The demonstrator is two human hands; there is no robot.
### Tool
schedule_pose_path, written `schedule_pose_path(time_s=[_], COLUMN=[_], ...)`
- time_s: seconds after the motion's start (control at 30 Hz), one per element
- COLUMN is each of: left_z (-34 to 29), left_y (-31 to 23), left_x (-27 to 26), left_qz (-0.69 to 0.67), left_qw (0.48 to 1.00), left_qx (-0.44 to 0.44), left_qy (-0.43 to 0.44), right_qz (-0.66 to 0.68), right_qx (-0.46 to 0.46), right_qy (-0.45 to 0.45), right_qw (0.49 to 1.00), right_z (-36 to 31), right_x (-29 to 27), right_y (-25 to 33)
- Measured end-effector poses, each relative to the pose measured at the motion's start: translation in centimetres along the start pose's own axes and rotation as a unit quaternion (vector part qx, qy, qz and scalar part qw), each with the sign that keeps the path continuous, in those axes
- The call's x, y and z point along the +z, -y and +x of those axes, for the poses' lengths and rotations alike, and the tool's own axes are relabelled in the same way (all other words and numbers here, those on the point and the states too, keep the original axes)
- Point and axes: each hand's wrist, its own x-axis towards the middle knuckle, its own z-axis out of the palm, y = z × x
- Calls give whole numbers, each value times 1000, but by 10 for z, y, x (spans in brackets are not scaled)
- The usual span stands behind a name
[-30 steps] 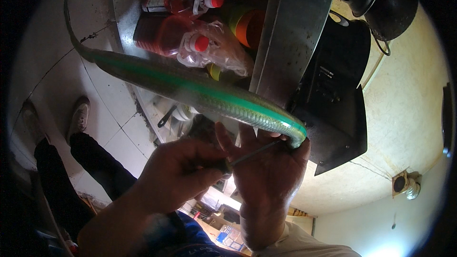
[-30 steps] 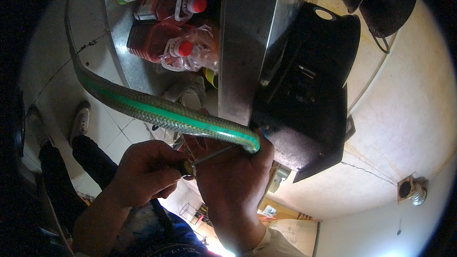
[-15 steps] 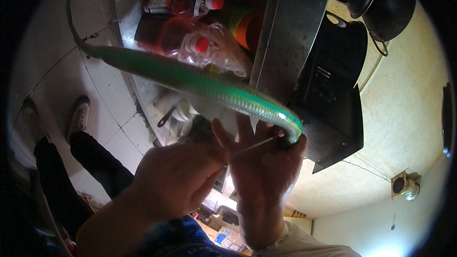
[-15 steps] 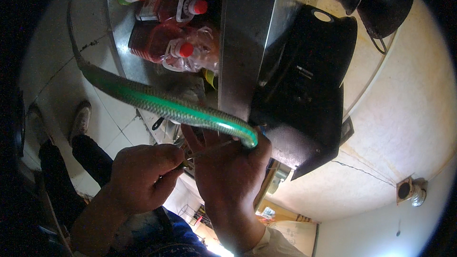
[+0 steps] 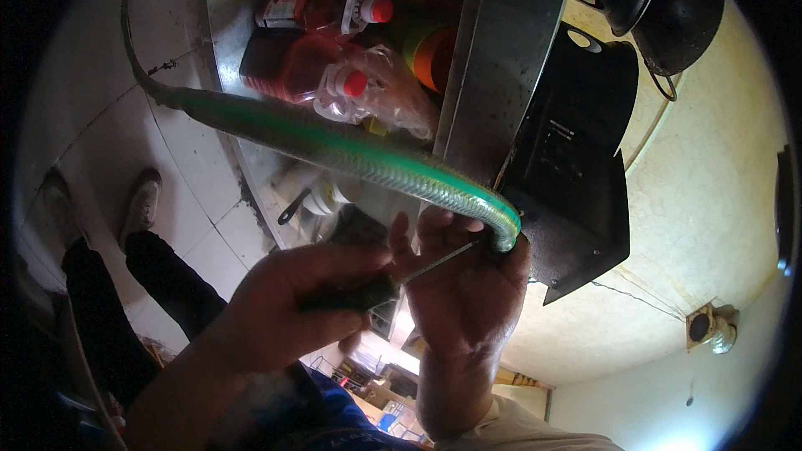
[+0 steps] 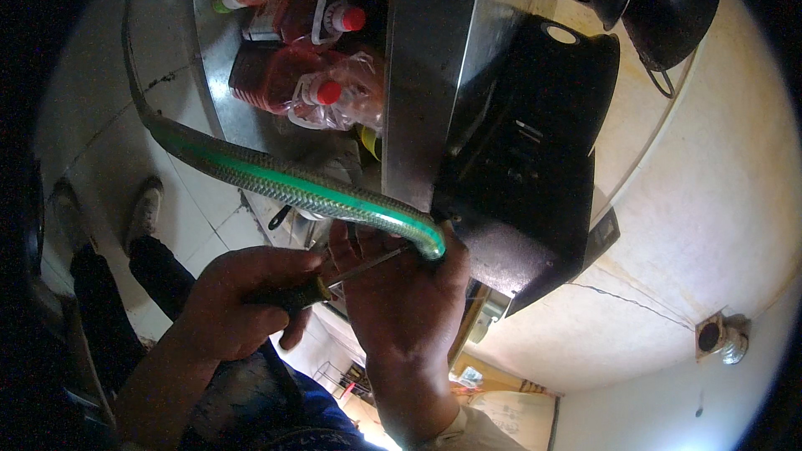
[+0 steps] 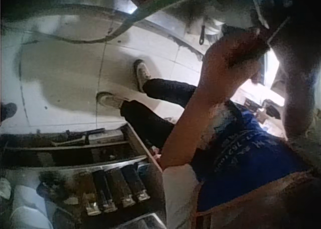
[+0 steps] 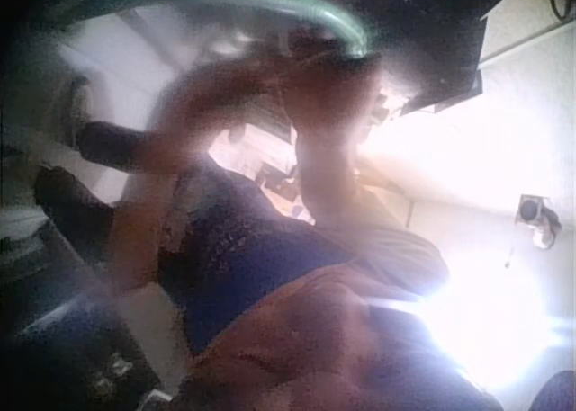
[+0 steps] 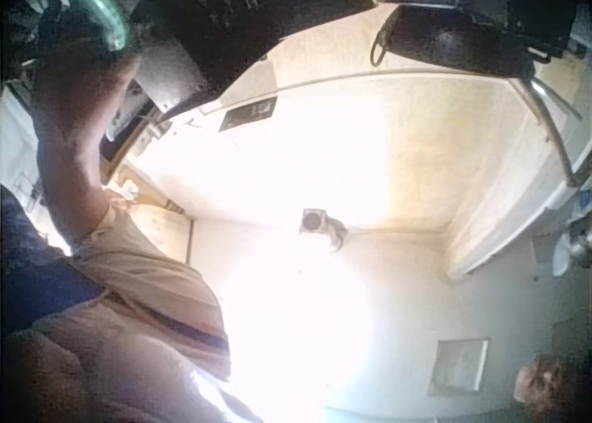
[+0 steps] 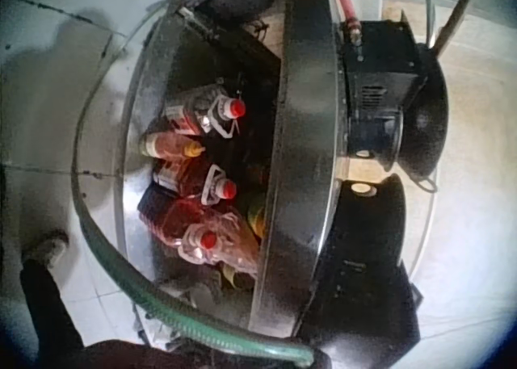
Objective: The person repairs a gas stove burner by using a screwdriver to adjust a green gas hose connection underneath the unit. They repeatedly tighten the hose, test the burner by turning the knob, and move a wok and other cookware to access the work area.
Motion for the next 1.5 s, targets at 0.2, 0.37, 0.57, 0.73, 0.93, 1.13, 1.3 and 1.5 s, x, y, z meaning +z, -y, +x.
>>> schedule_pose_path(time_s=[0.2, 0.37, 0.57, 0.73, 0.93, 1.13, 1.3, 1.5], left_z=[12, 13, 12, 11, 17, 18, 11, 7], left_y=[-13, -21, -12, -9, -12, 2, -12, -37], left_x=[8, 9, 4, 6, 7, 6, 15, 13], left_qz=[-63, 37, 87, 190, 359, 560, 452, -32], left_qw=[983, 989, 993, 981, 926, 770, 851, 964], left_qx=[-169, -138, -81, -10, 111, 306, 268, -264], left_qy=[-45, -38, -27, -25, -19, -23, -12, -9], right_qz=[-16, -46, 43, 39, 20, 32, 10, 66], right_qx=[-15, -21, -1, -19, -31, -33, -28, -11], right_qy=[-25, -43, -11, -7, -19, -17, -24, -34], right_qw=[999, 998, 999, 999, 999, 999, 999, 997], right_z=[2, 2, 2, 1, 4, 4, 0, -5], right_x=[3, 5, -5, -5, -6, -6, -6, -7], right_y=[-2, -4, -7, -7, -7, -8, -4, -4])
